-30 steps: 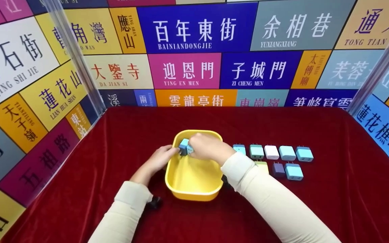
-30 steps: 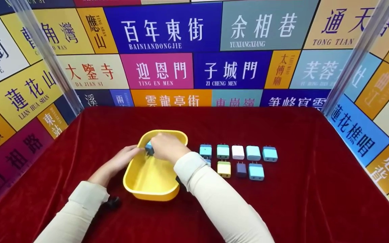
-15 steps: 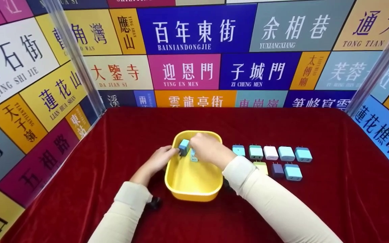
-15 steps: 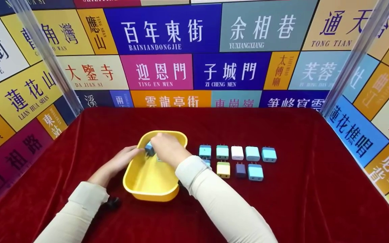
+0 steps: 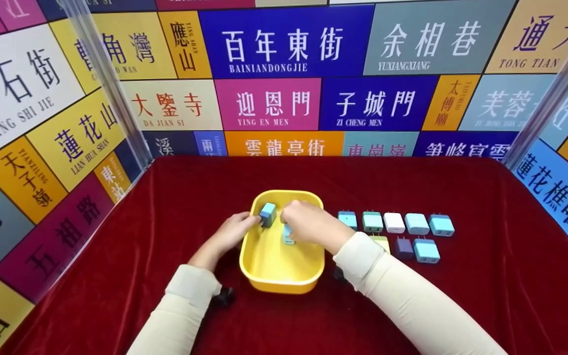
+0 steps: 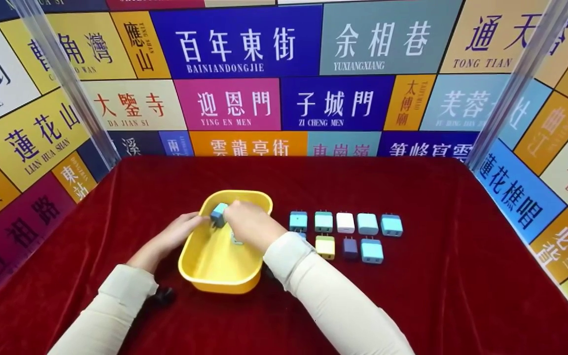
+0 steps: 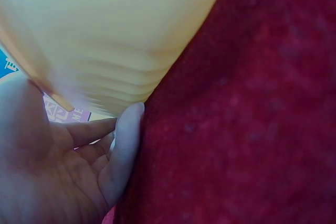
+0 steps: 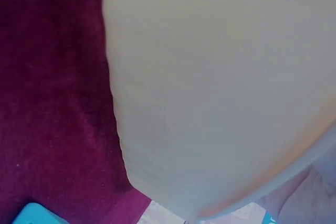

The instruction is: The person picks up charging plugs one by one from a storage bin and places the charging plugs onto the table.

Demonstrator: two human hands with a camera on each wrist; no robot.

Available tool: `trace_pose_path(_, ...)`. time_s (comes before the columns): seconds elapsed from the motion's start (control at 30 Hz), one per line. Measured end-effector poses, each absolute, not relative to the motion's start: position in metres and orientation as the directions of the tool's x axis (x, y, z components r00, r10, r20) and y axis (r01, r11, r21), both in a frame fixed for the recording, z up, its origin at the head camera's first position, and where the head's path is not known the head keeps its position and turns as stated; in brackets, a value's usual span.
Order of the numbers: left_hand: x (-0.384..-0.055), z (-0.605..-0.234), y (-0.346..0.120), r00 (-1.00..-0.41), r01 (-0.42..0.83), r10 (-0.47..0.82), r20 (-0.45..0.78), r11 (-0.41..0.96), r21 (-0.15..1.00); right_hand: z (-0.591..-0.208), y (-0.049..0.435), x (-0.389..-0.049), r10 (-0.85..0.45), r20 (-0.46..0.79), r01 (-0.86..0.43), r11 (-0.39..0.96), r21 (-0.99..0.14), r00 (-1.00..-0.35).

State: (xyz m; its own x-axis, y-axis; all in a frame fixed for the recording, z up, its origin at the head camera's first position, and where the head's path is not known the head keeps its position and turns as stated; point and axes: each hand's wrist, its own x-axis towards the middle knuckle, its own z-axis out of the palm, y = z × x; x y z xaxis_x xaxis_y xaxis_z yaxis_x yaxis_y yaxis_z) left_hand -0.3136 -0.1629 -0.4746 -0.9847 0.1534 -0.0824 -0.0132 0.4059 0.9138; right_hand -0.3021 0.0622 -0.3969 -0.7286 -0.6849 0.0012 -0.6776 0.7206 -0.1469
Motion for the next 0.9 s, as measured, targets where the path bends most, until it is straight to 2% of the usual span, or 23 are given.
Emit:
trace_pose_path(0.3,-0.313,-0.476,-0.164,-0.986,-0.017,0.142,-0.089,0.447,0.894,-0.400,0.057,-0.292,-0.712,-0.102,-0.702,0.702,-0.120,-0.695)
trace_pose_path(0.53,-0.314,-0.476,-0.164,-0.985,-0.012,0.151,-0.087,0.441,0.898,-0.412,0.056,-0.287,-0.746,-0.086,-0.739,0.666,-0.099,-0.661)
trace_pose_path(0.9,-0.314,-0.473,-0.163,-0.983,-0.025,0.156,-0.099,0.418,0.908,-0.409,0.069,-0.276,-0.680,0.020,-0.680,0.733,0.010,-0.733)
